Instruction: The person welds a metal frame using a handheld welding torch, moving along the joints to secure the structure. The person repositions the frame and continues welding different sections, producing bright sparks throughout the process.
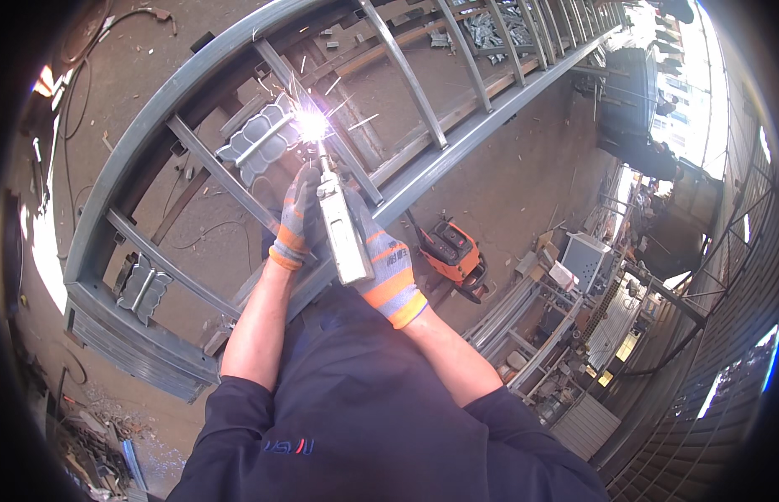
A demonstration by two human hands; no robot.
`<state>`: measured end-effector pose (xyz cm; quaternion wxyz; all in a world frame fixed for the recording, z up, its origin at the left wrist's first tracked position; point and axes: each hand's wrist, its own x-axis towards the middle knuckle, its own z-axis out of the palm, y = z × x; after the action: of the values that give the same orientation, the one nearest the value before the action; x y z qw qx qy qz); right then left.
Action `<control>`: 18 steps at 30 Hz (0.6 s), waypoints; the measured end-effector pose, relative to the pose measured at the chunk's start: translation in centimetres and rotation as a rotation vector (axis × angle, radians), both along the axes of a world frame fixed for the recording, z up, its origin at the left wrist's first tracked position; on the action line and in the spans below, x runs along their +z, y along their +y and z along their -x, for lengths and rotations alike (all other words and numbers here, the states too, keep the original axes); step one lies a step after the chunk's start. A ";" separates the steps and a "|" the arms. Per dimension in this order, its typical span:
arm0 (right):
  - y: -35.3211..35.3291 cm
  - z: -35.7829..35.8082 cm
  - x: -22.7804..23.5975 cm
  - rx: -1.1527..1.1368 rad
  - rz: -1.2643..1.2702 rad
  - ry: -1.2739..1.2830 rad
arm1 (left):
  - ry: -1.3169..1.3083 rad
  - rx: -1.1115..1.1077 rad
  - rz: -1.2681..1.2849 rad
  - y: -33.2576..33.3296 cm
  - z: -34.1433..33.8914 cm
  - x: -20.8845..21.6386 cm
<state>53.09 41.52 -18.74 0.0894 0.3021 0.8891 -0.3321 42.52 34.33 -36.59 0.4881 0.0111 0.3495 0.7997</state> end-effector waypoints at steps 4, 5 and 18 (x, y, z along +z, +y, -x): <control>-0.1 0.2 0.1 -0.014 -0.011 -0.001 | 0.048 0.007 -0.006 0.1 0.1 0.2; -0.2 0.2 0.1 -0.021 -0.021 0.005 | 0.035 -0.002 -0.008 0.1 0.2 0.3; -0.1 0.3 0.2 0.014 -0.041 0.021 | -0.062 0.007 0.000 0.2 0.4 1.3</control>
<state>52.77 41.38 -18.59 0.0762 0.2940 0.8986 -0.3166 42.16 34.57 -35.32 0.4959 -0.0150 0.3339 0.8014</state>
